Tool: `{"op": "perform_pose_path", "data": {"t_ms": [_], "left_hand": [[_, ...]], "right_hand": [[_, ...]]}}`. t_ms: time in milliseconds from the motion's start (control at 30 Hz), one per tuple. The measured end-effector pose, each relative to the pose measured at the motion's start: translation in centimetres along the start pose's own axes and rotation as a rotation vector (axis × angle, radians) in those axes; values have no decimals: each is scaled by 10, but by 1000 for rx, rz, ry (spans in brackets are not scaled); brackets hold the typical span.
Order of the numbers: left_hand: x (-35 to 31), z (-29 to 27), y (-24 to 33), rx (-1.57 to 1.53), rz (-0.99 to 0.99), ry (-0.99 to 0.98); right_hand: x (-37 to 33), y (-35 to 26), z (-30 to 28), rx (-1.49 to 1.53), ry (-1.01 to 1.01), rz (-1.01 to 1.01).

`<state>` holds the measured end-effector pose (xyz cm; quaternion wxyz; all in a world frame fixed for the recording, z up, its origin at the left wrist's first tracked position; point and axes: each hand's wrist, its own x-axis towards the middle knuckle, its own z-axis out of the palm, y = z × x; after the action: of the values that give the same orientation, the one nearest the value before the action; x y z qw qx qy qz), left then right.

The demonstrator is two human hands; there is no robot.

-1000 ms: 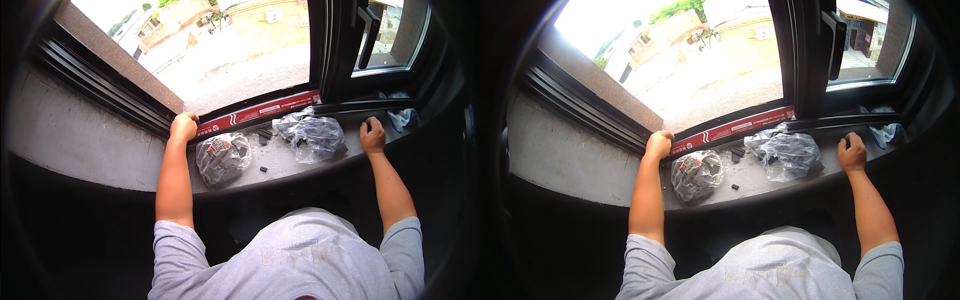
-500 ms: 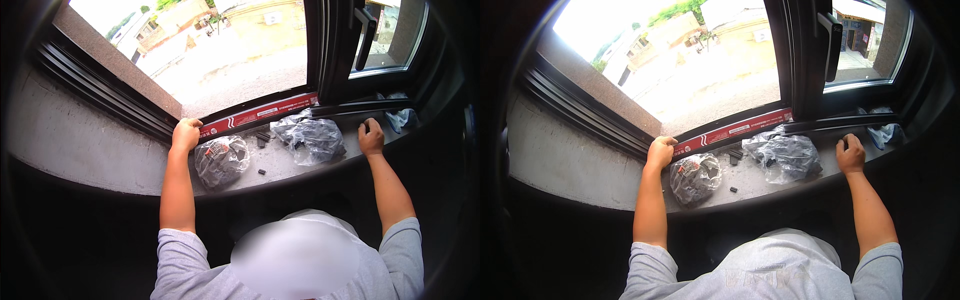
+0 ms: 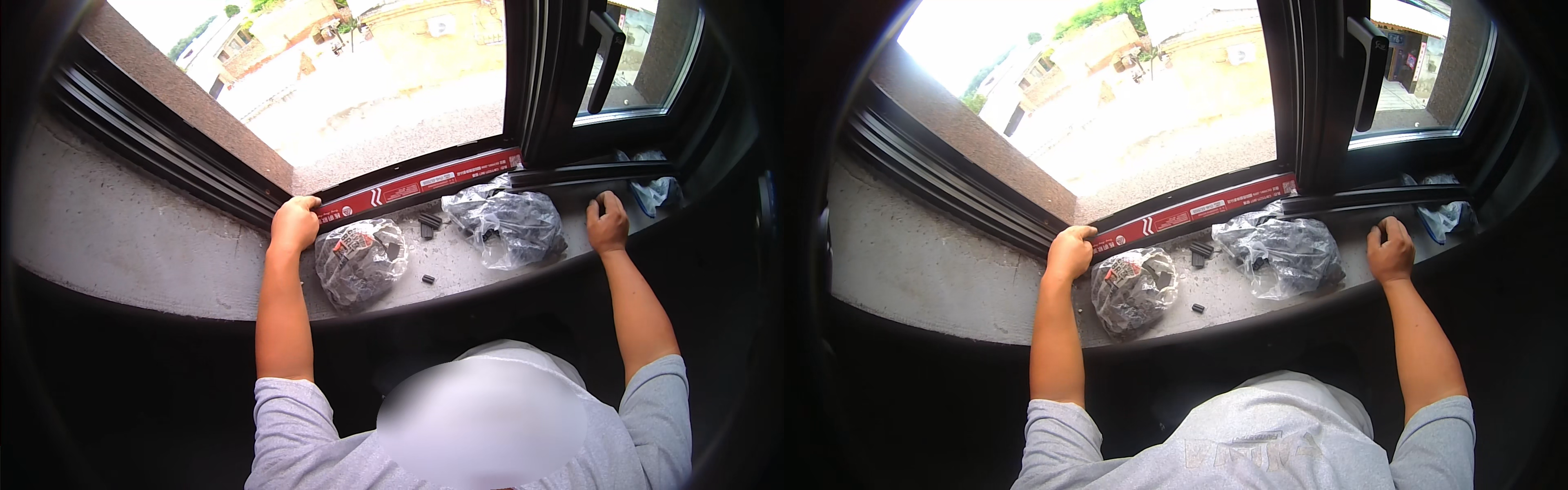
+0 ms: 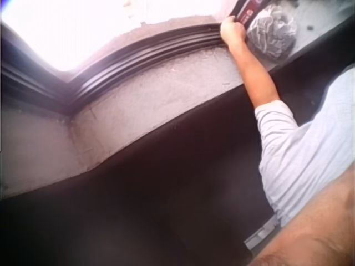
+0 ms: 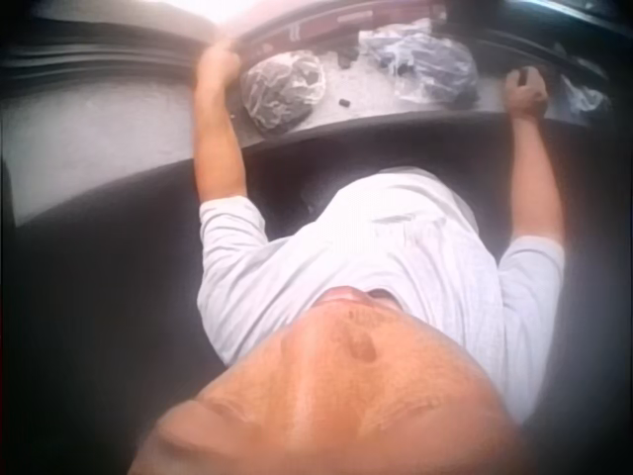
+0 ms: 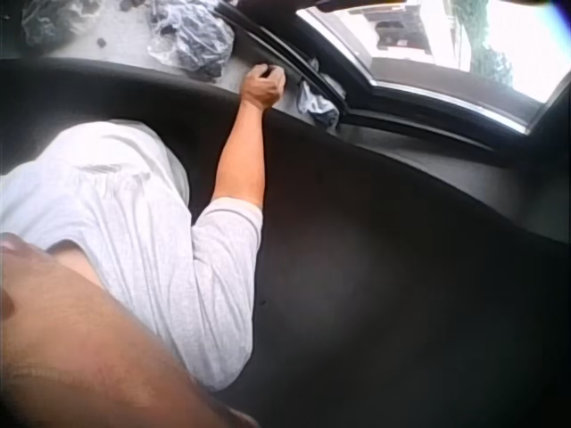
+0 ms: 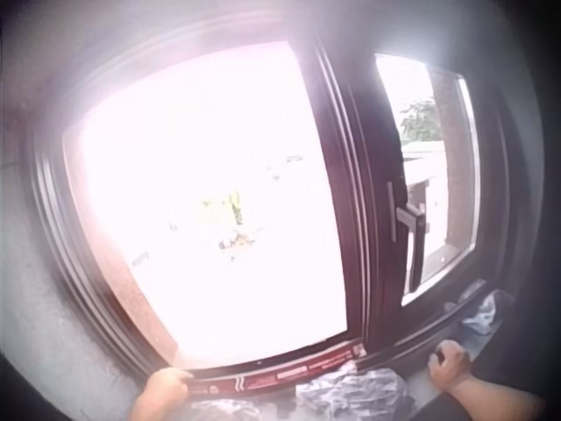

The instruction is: The person installs a window frame by hand, aligning and pressing the frame into the window opening. They handle plastic-wrapped hardware and a red box on the windowsill, then fit the frame and test the window sash movement.

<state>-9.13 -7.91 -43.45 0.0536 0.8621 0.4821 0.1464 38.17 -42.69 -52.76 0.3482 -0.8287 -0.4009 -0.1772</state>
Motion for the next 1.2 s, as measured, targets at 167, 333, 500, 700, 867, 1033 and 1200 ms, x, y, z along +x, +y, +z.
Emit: {"op": "perform_pose_path", "data": {"t_ms": [167, 333, 500, 700, 867, 1033, 1200], "left_hand": [[0, 1, -2, 63, 111, -37], [0, 0, 4, 99, 88, -28], [2, 5, 5, -80, 76, 194], [-5, -5, 74, -1086, -116, 84], [-3, 6, 114, -1305, -192, -231], [3, 9, 168, -1282, -65, -235], [37, 39, 210, -1017, 57, -164]], "right_hand": [[0, 0, 0, -7, -5, 9], [1, -2, -1, -10, -25, 35], [1, -1, -1, -9, -21, 21], [0, 0, -1, -21, -45, 33], [1, -2, -1, -14, -34, 31], [1, 1, 1, -8, -12, 15], [1, -1, -1, -10, -23, 33]]}}
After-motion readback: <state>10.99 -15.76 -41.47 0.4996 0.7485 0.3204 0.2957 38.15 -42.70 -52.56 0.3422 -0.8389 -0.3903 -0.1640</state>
